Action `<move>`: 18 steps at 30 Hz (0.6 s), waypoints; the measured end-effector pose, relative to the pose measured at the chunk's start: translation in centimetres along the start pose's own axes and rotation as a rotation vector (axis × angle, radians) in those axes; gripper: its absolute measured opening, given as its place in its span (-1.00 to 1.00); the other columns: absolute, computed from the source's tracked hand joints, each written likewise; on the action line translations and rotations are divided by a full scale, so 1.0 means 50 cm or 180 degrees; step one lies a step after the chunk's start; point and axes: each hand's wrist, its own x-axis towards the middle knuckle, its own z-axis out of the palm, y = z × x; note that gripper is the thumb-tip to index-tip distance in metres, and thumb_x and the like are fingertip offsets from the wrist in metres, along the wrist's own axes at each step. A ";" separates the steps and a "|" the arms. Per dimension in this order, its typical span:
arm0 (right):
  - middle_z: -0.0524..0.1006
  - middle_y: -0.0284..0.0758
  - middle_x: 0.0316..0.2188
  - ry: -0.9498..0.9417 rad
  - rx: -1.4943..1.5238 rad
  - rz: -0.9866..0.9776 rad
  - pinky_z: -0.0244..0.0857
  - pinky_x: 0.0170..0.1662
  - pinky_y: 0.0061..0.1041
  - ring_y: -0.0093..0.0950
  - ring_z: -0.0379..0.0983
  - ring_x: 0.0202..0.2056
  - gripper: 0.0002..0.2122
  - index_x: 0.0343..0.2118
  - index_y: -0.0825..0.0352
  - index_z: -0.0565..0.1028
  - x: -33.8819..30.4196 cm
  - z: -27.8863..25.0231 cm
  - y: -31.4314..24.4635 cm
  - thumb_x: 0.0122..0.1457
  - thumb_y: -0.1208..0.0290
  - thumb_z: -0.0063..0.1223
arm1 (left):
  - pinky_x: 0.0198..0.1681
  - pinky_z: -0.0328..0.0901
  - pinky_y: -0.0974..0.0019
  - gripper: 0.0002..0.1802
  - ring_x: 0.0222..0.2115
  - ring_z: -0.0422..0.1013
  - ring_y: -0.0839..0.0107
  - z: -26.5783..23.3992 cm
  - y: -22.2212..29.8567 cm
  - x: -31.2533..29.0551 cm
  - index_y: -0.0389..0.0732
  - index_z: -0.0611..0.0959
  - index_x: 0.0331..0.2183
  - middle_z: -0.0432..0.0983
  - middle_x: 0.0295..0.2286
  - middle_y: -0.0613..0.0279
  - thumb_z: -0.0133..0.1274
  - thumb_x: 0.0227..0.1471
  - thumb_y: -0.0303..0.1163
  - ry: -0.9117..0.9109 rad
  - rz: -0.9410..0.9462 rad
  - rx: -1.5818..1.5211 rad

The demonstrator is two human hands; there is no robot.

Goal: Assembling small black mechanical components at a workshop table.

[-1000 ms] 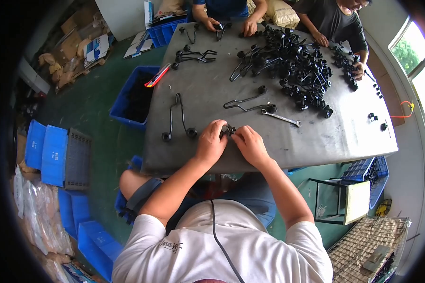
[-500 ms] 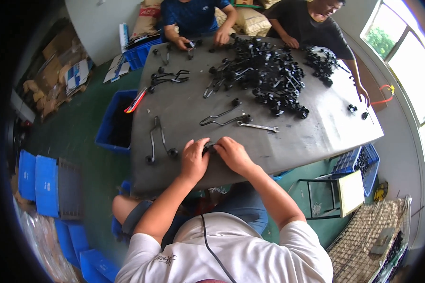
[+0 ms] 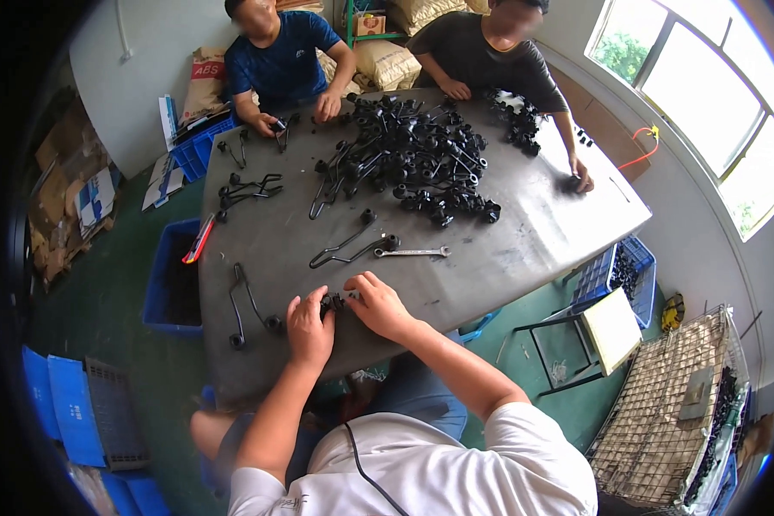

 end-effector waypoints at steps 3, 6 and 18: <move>0.46 -0.18 -0.18 -0.0125 -0.0131 -0.0397 0.43 -0.12 -0.28 -0.15 0.50 -0.19 -0.70 -0.08 0.32 0.45 0.007 0.019 0.017 0.10 0.50 0.16 | 0.16 0.17 -0.01 -0.45 -0.03 0.46 0.21 -0.008 0.007 0.003 -0.15 0.48 0.07 0.55 -0.08 0.19 0.15 -0.02 -0.48 0.0028 0.0059 0.0196; 0.49 -0.13 -0.21 -0.0256 -0.0415 -0.0441 0.40 -0.10 -0.19 -0.09 0.47 -0.18 -0.66 -0.05 0.33 0.46 0.020 0.008 0.018 0.09 0.46 0.18 | 0.08 0.23 0.03 -0.42 -0.10 0.47 0.22 -0.001 0.012 0.023 -0.17 0.50 0.07 0.55 -0.15 0.20 0.16 -0.06 -0.49 0.0179 0.0242 0.0290; 0.49 -0.20 -0.09 0.0390 -0.1171 -0.0476 0.43 -0.14 -0.27 -0.17 0.52 -0.21 -0.58 -0.02 0.26 0.49 0.006 -0.010 -0.014 0.03 0.37 0.31 | 0.11 0.24 0.01 -0.32 -0.06 0.40 0.03 -0.048 0.014 0.006 -0.17 0.48 0.10 0.44 -0.01 0.08 0.22 -0.16 -0.54 0.0600 0.0179 0.0035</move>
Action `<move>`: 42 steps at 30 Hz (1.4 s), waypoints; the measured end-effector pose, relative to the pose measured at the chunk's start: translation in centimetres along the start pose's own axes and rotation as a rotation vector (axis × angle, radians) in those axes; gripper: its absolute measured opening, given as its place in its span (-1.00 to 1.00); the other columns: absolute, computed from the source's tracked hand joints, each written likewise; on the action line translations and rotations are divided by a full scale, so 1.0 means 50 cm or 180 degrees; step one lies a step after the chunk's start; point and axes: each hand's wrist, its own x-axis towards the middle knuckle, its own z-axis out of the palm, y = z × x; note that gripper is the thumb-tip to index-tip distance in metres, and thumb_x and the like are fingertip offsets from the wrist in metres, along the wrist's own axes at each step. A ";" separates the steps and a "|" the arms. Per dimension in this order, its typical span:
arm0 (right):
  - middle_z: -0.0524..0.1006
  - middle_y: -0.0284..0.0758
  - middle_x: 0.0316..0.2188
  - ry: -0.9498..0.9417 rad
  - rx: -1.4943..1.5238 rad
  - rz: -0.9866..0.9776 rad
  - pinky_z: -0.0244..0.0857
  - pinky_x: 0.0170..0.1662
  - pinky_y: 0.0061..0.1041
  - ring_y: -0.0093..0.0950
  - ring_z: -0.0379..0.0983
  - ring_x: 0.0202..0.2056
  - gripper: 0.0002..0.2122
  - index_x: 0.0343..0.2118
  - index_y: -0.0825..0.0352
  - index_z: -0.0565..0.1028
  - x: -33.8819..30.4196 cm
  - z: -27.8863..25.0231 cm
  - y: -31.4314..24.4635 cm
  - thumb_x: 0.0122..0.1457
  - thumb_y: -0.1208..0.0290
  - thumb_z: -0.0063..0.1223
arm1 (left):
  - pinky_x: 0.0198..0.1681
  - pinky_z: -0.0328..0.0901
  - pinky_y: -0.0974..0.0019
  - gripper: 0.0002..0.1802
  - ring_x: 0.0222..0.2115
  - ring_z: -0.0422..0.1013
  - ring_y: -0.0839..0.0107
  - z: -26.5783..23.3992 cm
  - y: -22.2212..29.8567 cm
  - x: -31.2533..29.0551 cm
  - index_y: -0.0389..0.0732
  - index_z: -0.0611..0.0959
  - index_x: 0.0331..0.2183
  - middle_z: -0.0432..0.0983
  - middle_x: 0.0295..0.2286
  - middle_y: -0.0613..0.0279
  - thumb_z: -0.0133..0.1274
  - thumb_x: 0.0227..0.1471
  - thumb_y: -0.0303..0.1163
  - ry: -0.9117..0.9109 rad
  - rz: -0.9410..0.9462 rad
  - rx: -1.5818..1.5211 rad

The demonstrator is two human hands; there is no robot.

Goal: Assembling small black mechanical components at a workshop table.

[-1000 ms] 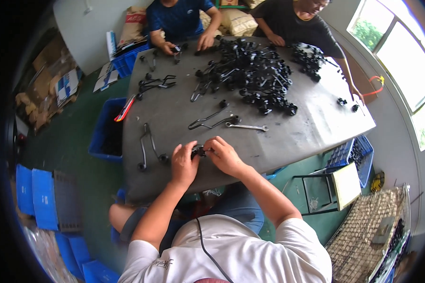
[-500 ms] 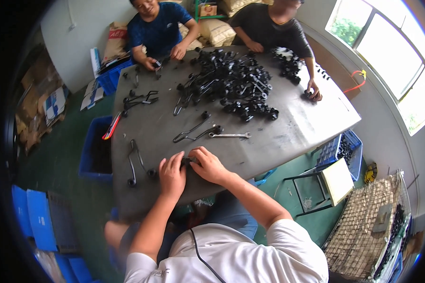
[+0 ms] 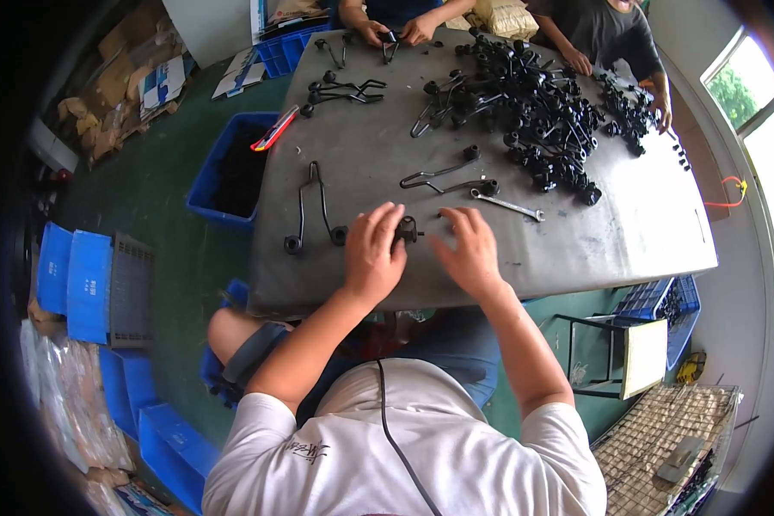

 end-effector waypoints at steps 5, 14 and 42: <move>0.45 -0.12 -0.18 -0.0556 0.0469 0.0291 0.43 -0.15 -0.25 -0.13 0.50 -0.20 -0.52 0.12 0.25 0.39 -0.002 0.065 -0.020 0.12 0.39 0.22 | 0.15 0.24 -0.01 -0.31 0.07 0.34 -0.02 -0.097 -0.054 0.019 -0.18 0.45 0.13 0.37 0.08 0.00 0.23 -0.10 -0.49 0.0535 -0.0471 0.0704; 0.43 -0.18 -0.28 -0.0764 0.0695 0.0651 0.40 -0.18 -0.29 -0.24 0.45 -0.32 -0.54 0.11 0.13 0.46 0.030 0.073 -0.036 0.09 0.50 0.13 | -0.16 0.43 0.05 -0.59 -0.27 0.55 0.01 -0.140 -0.188 -0.045 -0.24 0.54 0.02 0.62 -0.31 -0.04 0.12 0.11 -0.42 -0.0145 -0.1502 0.0405; 0.38 -0.29 -0.35 -0.0852 0.0749 0.0044 0.36 -0.34 -0.42 -0.40 0.39 -0.47 -0.62 -0.03 0.13 0.53 0.089 0.072 -0.130 0.06 0.62 0.14 | -0.25 0.40 0.19 -0.65 -0.34 0.55 0.04 -0.104 -0.122 0.008 -0.31 0.55 -0.13 0.61 -0.37 -0.03 -0.02 0.31 -0.18 -0.0792 -0.2035 -0.1774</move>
